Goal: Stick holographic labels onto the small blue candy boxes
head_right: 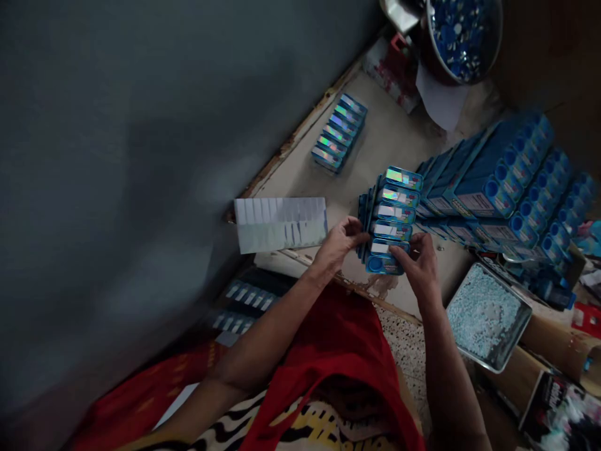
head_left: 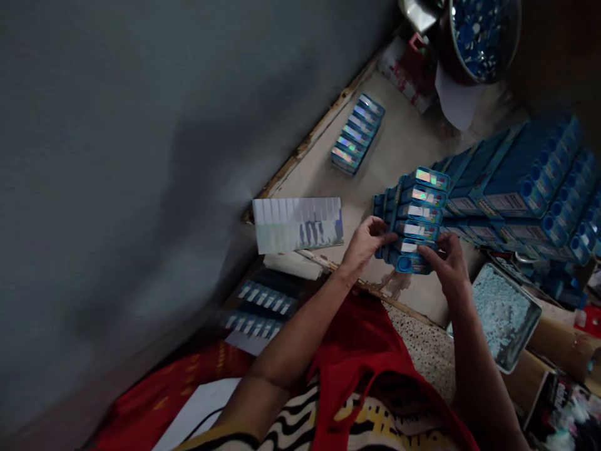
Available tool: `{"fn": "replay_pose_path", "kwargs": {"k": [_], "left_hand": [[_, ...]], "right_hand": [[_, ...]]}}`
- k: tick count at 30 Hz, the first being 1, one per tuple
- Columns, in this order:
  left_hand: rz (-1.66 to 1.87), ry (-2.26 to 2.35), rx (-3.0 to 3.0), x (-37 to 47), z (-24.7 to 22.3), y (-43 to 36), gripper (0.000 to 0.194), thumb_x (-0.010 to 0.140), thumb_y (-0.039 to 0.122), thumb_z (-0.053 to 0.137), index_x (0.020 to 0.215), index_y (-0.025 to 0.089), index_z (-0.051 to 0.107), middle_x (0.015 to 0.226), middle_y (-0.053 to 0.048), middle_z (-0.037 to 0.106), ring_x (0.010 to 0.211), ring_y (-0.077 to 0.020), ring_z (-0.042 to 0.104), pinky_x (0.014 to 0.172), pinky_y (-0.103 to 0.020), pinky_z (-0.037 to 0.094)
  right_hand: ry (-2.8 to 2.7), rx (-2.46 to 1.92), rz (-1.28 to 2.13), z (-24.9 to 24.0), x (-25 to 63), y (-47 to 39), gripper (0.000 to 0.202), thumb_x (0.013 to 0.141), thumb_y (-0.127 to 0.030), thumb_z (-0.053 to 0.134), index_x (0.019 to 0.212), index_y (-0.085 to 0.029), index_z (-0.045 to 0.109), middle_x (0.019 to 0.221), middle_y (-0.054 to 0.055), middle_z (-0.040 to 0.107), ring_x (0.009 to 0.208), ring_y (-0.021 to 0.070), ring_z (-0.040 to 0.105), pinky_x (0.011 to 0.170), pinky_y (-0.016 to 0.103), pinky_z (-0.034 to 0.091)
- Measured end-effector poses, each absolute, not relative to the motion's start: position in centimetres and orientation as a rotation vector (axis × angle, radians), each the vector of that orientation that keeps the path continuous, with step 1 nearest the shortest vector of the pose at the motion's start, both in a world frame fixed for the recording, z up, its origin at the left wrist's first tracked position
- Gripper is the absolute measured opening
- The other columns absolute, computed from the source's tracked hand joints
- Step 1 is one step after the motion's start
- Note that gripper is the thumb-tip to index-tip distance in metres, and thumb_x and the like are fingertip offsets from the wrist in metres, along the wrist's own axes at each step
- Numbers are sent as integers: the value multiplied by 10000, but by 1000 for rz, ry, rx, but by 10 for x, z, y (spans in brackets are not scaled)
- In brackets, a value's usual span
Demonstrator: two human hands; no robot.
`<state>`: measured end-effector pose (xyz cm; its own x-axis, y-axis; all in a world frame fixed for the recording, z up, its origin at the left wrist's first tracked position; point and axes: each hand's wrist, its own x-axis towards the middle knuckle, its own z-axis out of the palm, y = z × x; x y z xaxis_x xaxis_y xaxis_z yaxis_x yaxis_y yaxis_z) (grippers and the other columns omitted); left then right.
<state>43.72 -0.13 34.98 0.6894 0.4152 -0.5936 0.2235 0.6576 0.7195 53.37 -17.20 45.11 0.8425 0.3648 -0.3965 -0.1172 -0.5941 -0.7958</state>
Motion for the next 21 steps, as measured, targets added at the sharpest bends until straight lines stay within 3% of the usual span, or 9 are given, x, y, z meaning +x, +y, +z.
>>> {"fn": "replay_pose_path", "kwargs": {"k": [4, 6, 9, 11, 14, 17, 21], "left_hand": [[582, 911, 1126, 493, 345, 29, 274, 969, 482, 715, 976, 212, 666, 956, -40, 693, 922, -161, 645, 887, -287, 520], [673, 929, 1258, 533, 349, 42, 227, 1020, 440, 674, 1003, 214, 688, 1055, -72, 717, 1012, -182, 661, 956, -317, 522], [540, 910, 1397, 580, 357, 48, 304, 1067, 471, 599, 938, 219, 712, 982, -85, 717, 1018, -211, 680, 974, -356, 530], [425, 864, 1459, 594, 360, 44, 393, 1099, 508, 510, 918, 230, 722, 952, -84, 725, 1004, -219, 697, 969, -365, 534], [341, 815, 1534, 597, 362, 35, 422, 1128, 517, 415, 1026, 252, 727, 1011, -70, 760, 993, -214, 717, 946, -350, 539], [323, 787, 1657, 597, 359, 31, 353, 1144, 427, 399, 1196, 253, 702, 1114, -71, 778, 1063, -215, 719, 967, -345, 536], [399, 736, 1887, 585, 344, 49, 291, 1106, 358, 524, 1302, 223, 690, 1308, -118, 733, 1251, -253, 663, 1089, -397, 485]], "right_hand": [[-300, -2206, 562, 459, 548, -168, 475, 900, -686, 703, 1025, -249, 566, 879, 13, 658, 783, 187, 635, 689, 325, 542], [-347, -2248, 330, 456, 562, -156, 519, 973, -700, 590, 1215, -241, 581, 1131, 96, 709, 1027, 242, 696, 864, 397, 589], [-528, -2235, 242, 443, 582, -132, 645, 1042, -668, 465, 1542, -261, 447, 1594, 149, 531, 1477, 282, 532, 1204, 500, 465], [-652, -2252, 314, 432, 590, -119, 672, 1065, -637, 427, 1635, -284, 379, 1708, 124, 418, 1594, 280, 404, 1309, 539, 341], [-752, -2297, 308, 420, 594, -116, 702, 1067, -625, 428, 1681, -296, 344, 1745, 110, 370, 1638, 294, 330, 1350, 586, 241], [-782, -2330, 265, 413, 599, -123, 764, 1052, -653, 442, 1708, -286, 304, 1768, 118, 325, 1659, 318, 286, 1354, 625, 192], [-711, -2378, 346, 424, 600, -116, 836, 1041, -676, 462, 1743, -307, 199, 1782, 117, 295, 1664, 351, 279, 1337, 672, 209]]}}
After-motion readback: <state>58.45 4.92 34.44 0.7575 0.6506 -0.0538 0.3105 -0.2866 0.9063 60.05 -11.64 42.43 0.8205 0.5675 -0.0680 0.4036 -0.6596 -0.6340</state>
